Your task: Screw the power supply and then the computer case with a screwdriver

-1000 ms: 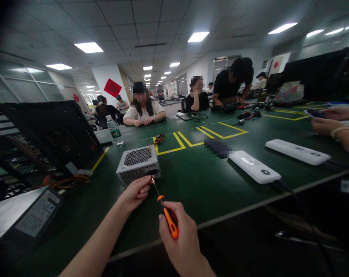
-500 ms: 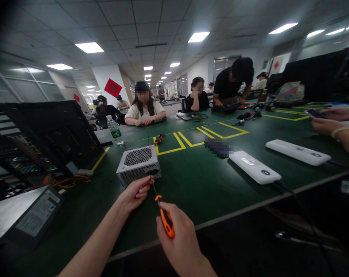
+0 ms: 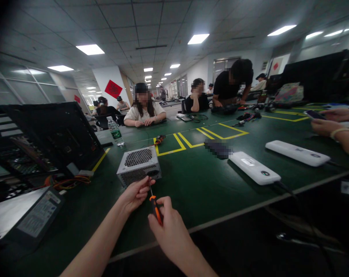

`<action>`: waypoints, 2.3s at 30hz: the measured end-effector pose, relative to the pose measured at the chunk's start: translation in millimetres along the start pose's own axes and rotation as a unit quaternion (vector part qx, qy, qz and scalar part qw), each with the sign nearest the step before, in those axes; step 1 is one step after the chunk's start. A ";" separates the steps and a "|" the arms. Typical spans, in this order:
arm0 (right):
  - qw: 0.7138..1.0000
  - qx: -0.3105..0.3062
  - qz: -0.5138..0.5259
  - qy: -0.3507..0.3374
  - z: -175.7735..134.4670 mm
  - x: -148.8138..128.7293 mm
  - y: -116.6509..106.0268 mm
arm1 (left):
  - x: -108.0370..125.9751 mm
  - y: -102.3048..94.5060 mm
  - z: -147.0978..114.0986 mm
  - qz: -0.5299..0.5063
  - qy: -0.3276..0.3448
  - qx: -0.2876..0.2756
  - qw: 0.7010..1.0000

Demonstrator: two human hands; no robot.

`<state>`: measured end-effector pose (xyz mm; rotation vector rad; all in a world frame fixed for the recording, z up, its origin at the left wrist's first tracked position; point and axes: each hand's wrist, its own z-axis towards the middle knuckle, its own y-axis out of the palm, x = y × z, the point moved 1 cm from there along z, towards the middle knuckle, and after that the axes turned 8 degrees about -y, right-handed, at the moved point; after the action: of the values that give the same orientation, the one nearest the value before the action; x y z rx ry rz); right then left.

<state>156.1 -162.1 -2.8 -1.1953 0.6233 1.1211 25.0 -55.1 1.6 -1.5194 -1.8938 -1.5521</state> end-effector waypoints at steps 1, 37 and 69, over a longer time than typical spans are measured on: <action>1.000 0.004 0.005 0.001 1.4 2.2 1.6 | 0.1 -0.2 0.3 -0.003 0.000 -0.001 1.000; 0.997 0.061 0.033 0.015 5.1 7.2 7.2 | -0.8 -4.2 -3.2 0.096 0.093 0.094 0.987; 0.995 0.092 -0.014 -0.029 8.1 7.0 9.4 | -0.6 -3.3 -2.1 0.104 0.097 0.100 0.985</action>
<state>148.7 -152.4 -10.2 -1.0067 0.6478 1.0471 21.7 -56.7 0.1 -1.3754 -1.6677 -1.3238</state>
